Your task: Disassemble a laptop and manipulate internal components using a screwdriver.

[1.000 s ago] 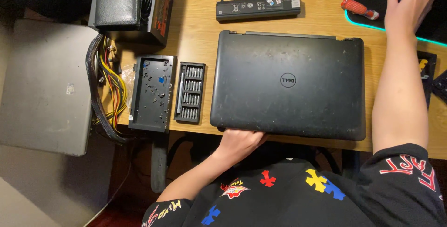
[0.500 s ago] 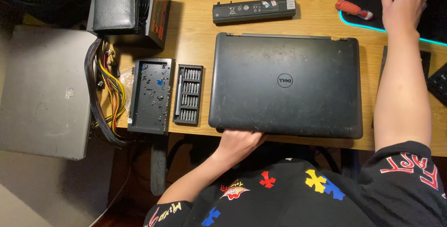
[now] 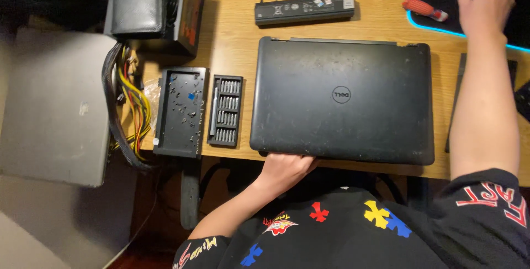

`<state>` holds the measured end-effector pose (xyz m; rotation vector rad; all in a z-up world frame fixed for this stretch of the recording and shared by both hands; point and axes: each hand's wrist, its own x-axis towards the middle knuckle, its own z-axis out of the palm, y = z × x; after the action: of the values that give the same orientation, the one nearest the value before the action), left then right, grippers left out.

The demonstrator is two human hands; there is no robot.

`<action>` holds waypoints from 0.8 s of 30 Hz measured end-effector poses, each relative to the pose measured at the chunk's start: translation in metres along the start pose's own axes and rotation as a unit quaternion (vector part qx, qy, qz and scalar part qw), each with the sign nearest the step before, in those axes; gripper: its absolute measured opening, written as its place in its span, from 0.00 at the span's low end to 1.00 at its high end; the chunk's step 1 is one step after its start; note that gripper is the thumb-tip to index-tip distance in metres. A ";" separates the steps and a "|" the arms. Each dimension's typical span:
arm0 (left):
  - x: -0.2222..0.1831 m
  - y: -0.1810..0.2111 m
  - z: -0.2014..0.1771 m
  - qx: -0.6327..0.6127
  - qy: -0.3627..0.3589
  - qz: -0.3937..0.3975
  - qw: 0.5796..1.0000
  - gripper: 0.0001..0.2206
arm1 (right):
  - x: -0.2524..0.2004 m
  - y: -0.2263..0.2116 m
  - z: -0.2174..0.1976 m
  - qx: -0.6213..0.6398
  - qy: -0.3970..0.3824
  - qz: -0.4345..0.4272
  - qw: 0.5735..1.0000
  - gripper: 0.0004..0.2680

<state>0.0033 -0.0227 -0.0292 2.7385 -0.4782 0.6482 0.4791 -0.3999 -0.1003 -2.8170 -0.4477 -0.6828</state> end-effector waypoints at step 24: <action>-0.010 -0.002 0.011 -0.012 -0.023 -0.002 1.000 0.08 | 0.016 0.025 0.005 0.044 -0.023 -0.054 0.997 0.21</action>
<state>-0.0005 -0.0222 -0.0437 2.7359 -0.4879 0.5758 0.5034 -0.4181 -0.1004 -2.7469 -0.6261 -0.6055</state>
